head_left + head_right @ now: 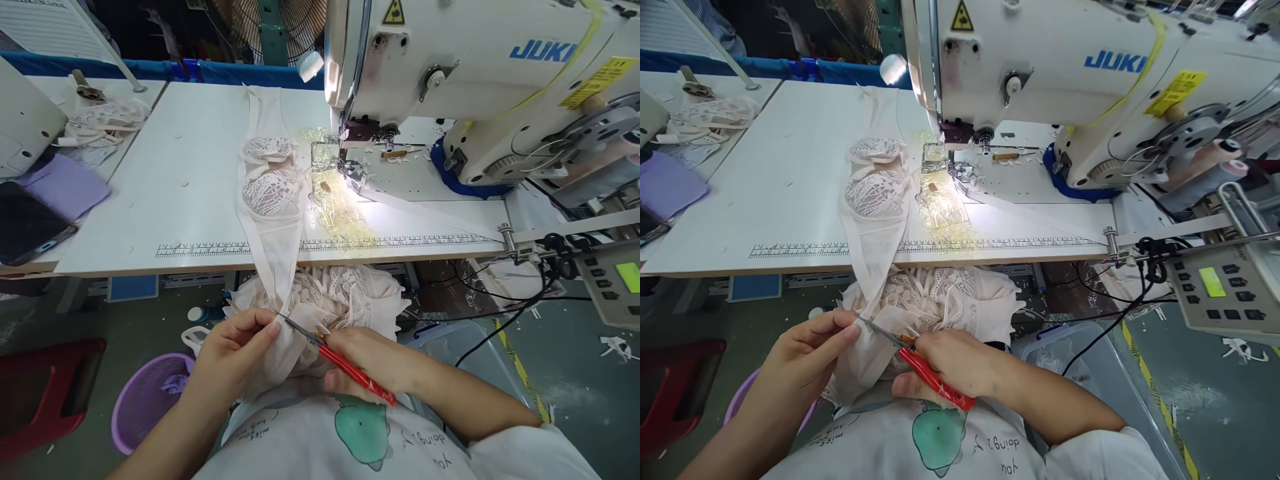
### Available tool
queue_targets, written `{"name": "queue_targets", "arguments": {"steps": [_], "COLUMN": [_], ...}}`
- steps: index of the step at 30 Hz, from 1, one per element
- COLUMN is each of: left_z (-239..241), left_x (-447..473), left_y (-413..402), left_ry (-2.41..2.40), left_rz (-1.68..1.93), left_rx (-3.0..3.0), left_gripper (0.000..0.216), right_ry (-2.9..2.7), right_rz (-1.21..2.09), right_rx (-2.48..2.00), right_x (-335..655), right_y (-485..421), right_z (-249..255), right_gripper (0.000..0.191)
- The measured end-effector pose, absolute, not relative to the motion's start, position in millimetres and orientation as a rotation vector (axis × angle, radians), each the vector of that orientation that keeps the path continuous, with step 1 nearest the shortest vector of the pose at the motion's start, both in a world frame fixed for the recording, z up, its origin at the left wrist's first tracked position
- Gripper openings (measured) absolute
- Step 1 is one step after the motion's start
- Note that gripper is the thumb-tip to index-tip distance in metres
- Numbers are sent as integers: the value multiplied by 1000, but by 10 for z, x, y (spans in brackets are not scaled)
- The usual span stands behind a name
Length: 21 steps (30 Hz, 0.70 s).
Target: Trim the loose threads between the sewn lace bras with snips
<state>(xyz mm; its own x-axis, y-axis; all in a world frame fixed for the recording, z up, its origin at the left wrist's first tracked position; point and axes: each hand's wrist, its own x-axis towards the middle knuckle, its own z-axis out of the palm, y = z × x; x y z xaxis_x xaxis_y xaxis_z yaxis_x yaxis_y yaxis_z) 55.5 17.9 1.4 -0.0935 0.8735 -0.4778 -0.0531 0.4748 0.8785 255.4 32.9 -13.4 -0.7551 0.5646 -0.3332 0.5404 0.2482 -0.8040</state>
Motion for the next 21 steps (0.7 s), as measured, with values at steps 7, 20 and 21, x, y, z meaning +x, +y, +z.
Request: {"name": "queue_targets", "arguments": {"steps": [7, 20, 21], "left_z": [-13, -4, -1], "left_x": [516, 525, 526], "left_y": [186, 239, 239], "left_ry": [1405, 1379, 1378], "left_rz": [927, 937, 943], "left_rx": [646, 563, 576], "left_gripper": [22, 28, 28], "right_ry": [-2506, -2645, -2663], "right_rz": [1488, 1343, 1311], "right_rx": [-1043, -1269, -1284], "right_x": [2576, 2568, 2566], "right_y": [340, 380, 379], "right_z": [-170, 11, 20], "right_gripper": [37, 44, 44]}}
